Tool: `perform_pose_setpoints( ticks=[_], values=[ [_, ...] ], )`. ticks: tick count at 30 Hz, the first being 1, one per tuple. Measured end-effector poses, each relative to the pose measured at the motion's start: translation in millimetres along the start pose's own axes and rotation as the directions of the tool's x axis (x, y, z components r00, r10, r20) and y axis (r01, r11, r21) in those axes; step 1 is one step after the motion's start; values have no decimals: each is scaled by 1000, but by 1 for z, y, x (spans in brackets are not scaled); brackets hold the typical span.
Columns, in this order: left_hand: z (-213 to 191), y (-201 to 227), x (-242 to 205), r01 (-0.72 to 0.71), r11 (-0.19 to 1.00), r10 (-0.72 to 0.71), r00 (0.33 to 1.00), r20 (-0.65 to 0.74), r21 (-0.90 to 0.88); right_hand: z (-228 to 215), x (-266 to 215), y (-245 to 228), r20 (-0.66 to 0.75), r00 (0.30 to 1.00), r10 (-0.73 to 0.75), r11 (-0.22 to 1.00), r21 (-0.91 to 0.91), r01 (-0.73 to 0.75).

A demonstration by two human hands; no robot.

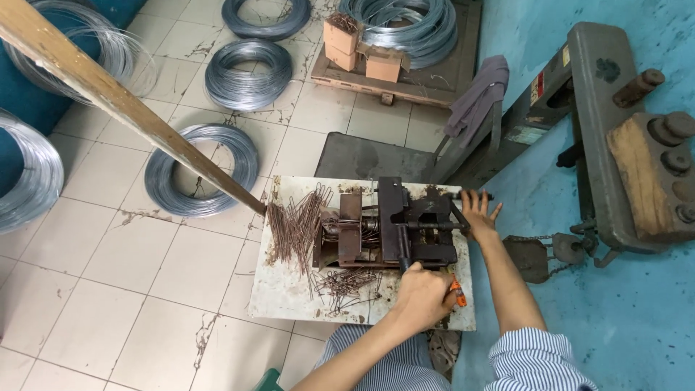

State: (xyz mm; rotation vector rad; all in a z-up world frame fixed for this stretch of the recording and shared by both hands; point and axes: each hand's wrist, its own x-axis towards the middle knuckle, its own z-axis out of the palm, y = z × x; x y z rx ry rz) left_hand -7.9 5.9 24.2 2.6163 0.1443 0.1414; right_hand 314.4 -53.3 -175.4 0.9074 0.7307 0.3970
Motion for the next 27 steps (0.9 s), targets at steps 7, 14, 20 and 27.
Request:
perform_pose_setpoints(
  ticks=[7, 14, 20, 27],
  values=[
    [2, -2, 3, -5, 1000, 4, 998, -64, -29, -23, -54, -59, -42, 963, -267, -240, 970, -24],
    [1, 0, 4, 39, 999, -39, 999, 15, -6, -26, -141, -72, -86, 994, -73, -300, 952, 60],
    [23, -10, 0, -14, 993, 2, 995, -101, -118, -35, -157, -94, -9, 991, 130, -444, 894, 67],
    [-7, -13, -6, -128, 933, 54, 974, -222, -336, -71, -199, -20, 355, 892, 279, -865, 496, 73]
  ],
)
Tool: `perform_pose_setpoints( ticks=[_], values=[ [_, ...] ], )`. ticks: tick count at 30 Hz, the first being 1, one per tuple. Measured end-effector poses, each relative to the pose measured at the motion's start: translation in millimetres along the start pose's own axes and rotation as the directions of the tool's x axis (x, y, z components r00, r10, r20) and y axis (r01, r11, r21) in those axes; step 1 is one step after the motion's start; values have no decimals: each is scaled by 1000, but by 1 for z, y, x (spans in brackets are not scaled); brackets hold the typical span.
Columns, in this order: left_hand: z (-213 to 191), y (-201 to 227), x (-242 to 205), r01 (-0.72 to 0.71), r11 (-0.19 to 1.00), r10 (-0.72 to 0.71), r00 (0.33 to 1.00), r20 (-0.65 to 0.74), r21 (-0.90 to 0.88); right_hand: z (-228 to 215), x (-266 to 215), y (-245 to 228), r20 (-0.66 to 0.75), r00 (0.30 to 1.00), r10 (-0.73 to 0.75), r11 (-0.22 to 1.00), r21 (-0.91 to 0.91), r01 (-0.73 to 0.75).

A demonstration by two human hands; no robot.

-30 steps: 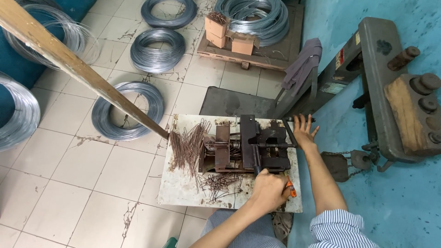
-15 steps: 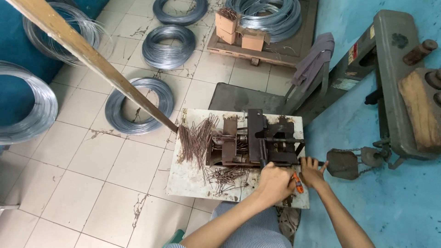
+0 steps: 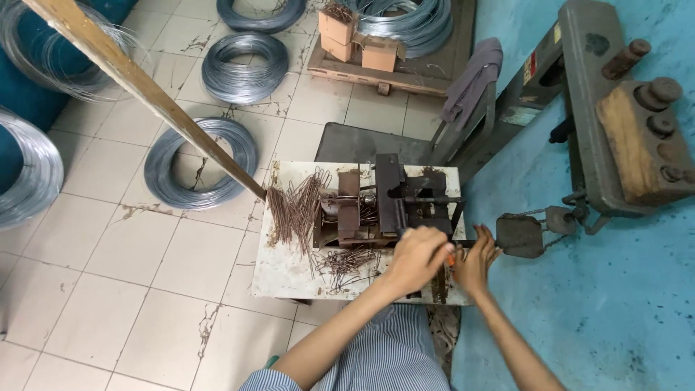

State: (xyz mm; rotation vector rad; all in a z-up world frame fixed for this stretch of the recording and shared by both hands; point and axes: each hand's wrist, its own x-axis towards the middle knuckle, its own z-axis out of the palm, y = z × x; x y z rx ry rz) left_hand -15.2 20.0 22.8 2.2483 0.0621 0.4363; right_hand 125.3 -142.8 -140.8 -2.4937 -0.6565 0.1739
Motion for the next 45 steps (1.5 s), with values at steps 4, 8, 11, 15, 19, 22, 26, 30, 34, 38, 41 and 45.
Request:
perform_pose_setpoints(
  ticks=[4, 8, 11, 15, 19, 22, 26, 30, 34, 38, 41, 45],
  values=[
    [-30, -20, 24, 167, 969, -97, 935, -342, 183, 15, -53, -50, -194, 964, -183, 963, 160, 215],
    [-54, -74, 54, 440, 840, -216, 809, -546, 319, 25, -73, -104, -470, 621, -627, 666, 89, 740],
    [-61, -118, 57, 482, 787, -270, 830, -487, 385, 38, -67, -95, -565, 487, -667, 481, 172, 859],
    [-57, -144, 52, 451, 765, -199, 844, -498, 459, 25, -46, -87, -580, 348, -737, 428, -2, 904],
    [-58, -138, 47, 422, 762, -151, 853, -500, 491, 18, -35, -85, -514, 176, -839, 311, -189, 931],
    [-61, -136, 48, 414, 785, -150, 849, -507, 461, 7, -7, -115, -621, 196, -759, 349, -133, 928],
    [-67, -119, 49, 502, 769, -308, 833, -459, 395, -41, 61, -180, -676, 314, -666, 554, -167, 815],
    [-68, -121, 48, 508, 778, -322, 827, -460, 369, -97, 116, -279, -569, 544, -617, 679, -36, 733],
    [-64, -128, 47, 498, 764, -274, 826, -493, 410, -101, 188, -324, -385, 795, -469, 831, 113, 545],
    [-62, -132, 48, 509, 745, -272, 821, -502, 431, -78, 260, -342, -281, 896, -344, 915, 115, 387],
    [-60, -136, 48, 516, 728, -258, 817, -516, 453, -60, 293, -347, -214, 939, -267, 953, 83, 290],
    [-57, -138, 46, 514, 718, -251, 820, -515, 469, -33, 303, -339, -144, 976, -161, 984, 55, 171]
  ],
)
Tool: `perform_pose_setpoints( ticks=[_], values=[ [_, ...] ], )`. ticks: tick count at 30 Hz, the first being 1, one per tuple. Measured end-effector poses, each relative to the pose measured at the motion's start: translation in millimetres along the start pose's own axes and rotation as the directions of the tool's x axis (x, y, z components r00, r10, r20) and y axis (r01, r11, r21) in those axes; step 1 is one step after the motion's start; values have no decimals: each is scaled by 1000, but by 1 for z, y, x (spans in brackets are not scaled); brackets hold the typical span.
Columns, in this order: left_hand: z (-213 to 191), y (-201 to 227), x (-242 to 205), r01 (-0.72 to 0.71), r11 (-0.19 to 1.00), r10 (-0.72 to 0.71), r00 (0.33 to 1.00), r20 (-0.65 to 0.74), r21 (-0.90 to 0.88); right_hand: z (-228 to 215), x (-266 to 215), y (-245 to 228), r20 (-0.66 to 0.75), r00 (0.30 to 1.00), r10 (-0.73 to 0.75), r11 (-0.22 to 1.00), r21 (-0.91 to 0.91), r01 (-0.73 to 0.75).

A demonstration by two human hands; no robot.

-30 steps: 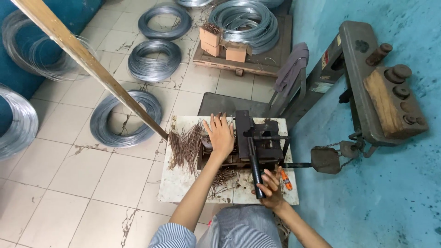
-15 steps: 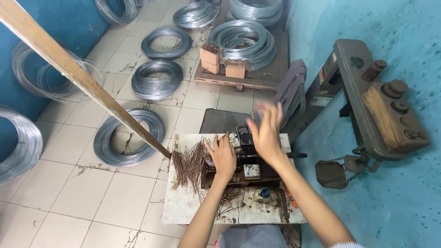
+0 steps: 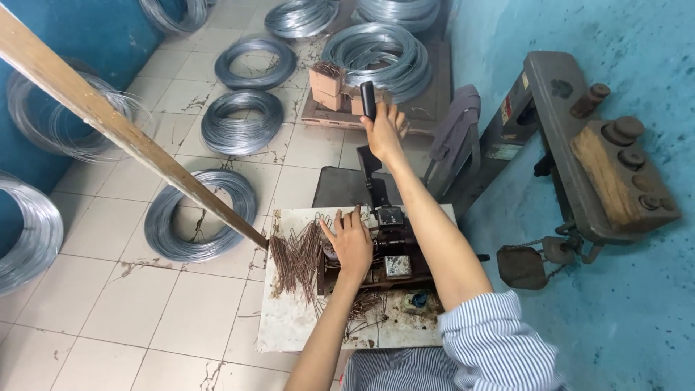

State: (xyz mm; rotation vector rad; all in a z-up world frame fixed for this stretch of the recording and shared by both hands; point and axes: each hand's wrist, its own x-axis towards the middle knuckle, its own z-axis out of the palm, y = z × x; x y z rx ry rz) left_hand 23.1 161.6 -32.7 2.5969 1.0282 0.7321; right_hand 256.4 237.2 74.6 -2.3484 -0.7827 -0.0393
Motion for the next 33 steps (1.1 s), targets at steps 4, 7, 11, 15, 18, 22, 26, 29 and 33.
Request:
perform_pose_setpoints(
  ticks=[4, 7, 11, 15, 18, 22, 26, 29, 33],
  values=[
    [2, -1, 6, -7, 1000, 7, 1000, -3, 6, 17, 5, 10, 34, 999, 33, 999, -40, -31],
    [-5, 3, 6, 2, 1000, -2, 1000, 12, -5, 6, -10, 26, 109, 994, 13, 999, -38, -9],
    [-2, 0, 5, 6, 1000, -5, 999, 35, -27, -42, -66, 70, 248, 969, -11, 1000, 7, 10],
    [-12, 2, 3, 16, 998, -12, 999, 53, -68, -60, -121, 177, 276, 949, 152, 975, -197, -99],
    [-7, 3, 4, -8, 1000, 9, 1000, 29, -17, -64, -162, 247, 207, 942, 263, 964, -90, -250],
    [3, -1, 2, -12, 1000, 13, 999, 47, -15, -31, -201, 301, 120, 953, 279, 851, 429, -303],
    [4, -3, 3, -1, 1000, 1, 998, 64, -2, 8, -222, 292, 108, 937, 331, 745, 579, -330],
    [-5, 2, 2, -1, 1000, -1, 997, 76, 28, 48, -212, 328, -8, 878, 478, 682, 634, -365],
    [-11, 5, -3, 9, 1000, -9, 999, 43, 11, 62, -209, 359, -192, 729, 658, 629, 672, -391]
  ],
)
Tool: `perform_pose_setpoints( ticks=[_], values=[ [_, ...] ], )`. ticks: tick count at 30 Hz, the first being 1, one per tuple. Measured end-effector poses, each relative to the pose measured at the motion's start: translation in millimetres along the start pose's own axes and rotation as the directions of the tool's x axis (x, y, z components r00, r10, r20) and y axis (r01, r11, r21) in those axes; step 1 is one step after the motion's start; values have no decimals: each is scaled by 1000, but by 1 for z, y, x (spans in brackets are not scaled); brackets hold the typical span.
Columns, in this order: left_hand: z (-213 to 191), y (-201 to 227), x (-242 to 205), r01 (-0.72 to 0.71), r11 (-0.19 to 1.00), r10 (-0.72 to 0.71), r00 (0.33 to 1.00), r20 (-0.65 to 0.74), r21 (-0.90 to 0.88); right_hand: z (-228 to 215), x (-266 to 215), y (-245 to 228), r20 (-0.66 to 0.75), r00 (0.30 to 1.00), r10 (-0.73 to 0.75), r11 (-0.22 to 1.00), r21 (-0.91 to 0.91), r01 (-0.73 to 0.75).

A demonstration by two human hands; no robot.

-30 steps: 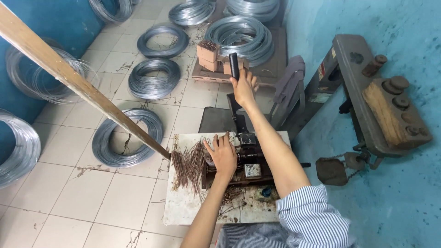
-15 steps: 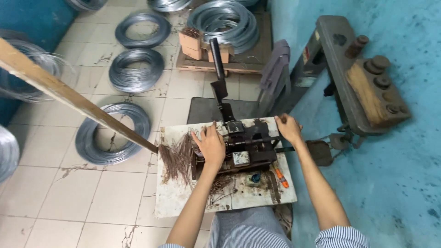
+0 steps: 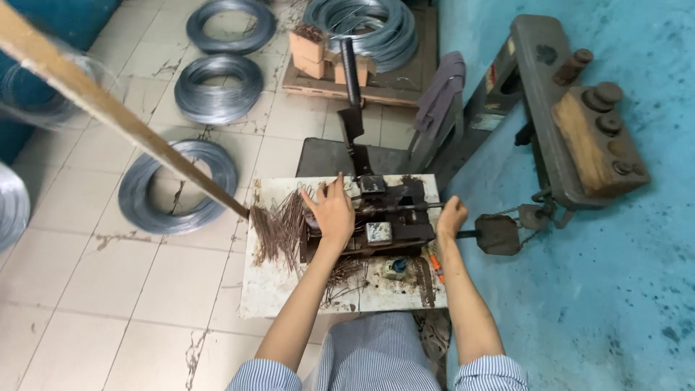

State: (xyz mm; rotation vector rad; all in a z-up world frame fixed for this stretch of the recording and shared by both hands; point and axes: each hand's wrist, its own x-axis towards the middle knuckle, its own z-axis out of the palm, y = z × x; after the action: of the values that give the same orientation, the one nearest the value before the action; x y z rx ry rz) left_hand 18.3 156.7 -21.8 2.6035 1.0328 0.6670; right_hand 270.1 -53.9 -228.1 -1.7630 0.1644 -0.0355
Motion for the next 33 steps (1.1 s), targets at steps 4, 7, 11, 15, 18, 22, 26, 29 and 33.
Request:
perform_pose_setpoints(
  ticks=[4, 7, 11, 15, 18, 22, 26, 29, 33],
  values=[
    [1, -1, 3, -3, 1000, 4, 1000, 19, -23, -1, 25, 19, -86, 993, -76, 997, 1, 76],
    [16, -7, 3, 13, 996, -10, 999, 33, -91, -10, 11, -6, -10, 992, -127, 988, -86, 125],
    [19, -7, 4, -7, 932, 15, 1000, 17, -361, -18, -22, -59, -29, 984, -178, 939, -305, 161],
    [33, -15, 4, -45, 925, 48, 999, -2, -376, -11, -93, -137, -159, 952, -262, 920, -340, 197],
    [25, -14, 5, -34, 915, 39, 999, 4, -401, 2, -145, -184, 11, 839, -544, 802, -288, 523],
    [0, -9, -2, 14, 842, -3, 1000, 21, -539, 32, -200, -217, 305, 740, -599, 722, -194, 664],
    [-28, -16, -11, -62, 746, 25, 998, -65, -663, 62, -221, -196, 443, 586, -679, 621, -80, 780],
    [-27, -45, -25, -74, 739, -128, 961, -247, -669, 58, -252, -213, 489, 410, -770, 433, -72, 898],
    [23, -117, -58, 105, 748, -377, 880, -290, -655, 72, -271, -187, 590, 248, -768, 329, 32, 944]
  ],
)
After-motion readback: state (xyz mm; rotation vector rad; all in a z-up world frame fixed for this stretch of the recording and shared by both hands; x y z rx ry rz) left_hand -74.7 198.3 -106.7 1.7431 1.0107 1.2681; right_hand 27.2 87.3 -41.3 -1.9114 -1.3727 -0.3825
